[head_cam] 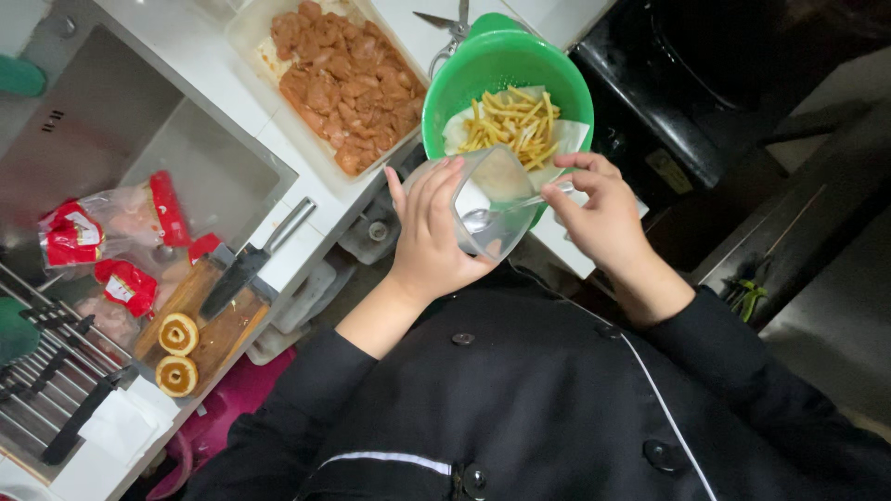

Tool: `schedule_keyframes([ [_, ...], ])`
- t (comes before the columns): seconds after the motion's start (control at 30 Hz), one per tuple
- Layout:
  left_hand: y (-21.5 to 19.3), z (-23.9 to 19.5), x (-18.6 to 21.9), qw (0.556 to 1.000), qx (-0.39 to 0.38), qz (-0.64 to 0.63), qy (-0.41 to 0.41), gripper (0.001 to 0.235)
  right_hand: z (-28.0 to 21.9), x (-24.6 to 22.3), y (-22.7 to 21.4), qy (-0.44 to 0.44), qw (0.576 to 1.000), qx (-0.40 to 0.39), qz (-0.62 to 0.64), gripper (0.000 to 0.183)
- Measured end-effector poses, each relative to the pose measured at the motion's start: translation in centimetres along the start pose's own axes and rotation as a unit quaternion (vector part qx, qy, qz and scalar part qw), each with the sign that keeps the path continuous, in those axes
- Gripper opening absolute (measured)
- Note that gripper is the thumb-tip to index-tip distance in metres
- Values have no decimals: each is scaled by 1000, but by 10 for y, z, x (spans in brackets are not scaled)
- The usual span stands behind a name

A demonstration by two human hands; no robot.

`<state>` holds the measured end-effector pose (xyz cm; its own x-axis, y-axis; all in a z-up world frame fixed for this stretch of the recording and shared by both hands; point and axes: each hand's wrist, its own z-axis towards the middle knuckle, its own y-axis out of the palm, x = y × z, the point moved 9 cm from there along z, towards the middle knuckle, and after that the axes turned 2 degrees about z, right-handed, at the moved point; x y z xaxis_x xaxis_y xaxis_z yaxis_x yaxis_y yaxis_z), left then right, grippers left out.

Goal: The person retrieves fried french fries from a deep fryer using a basket and tongs, places them in a green colander lined with paper towel, seasons them with salt, and transfers them into a paper serving cup.

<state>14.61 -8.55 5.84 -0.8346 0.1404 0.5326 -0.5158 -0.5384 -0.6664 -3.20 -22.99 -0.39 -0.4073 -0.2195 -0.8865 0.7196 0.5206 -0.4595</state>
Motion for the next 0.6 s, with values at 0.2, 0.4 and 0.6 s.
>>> schedule_keyframes([
  [0.2, -14, -9, -14, 998, 20, 25, -48, 106, 20, 33, -46, 66, 992, 74, 77, 13],
  [0.4, -24, -21, -18, 995, 24, 8, -98, 115, -8, -57, -92, -185, 920, 209, -274, 11],
  [0.6, 11, -17, 27, 995, -24, -80, -63, 115, -27, -122, -37, -326, 917, -17, -229, 14],
])
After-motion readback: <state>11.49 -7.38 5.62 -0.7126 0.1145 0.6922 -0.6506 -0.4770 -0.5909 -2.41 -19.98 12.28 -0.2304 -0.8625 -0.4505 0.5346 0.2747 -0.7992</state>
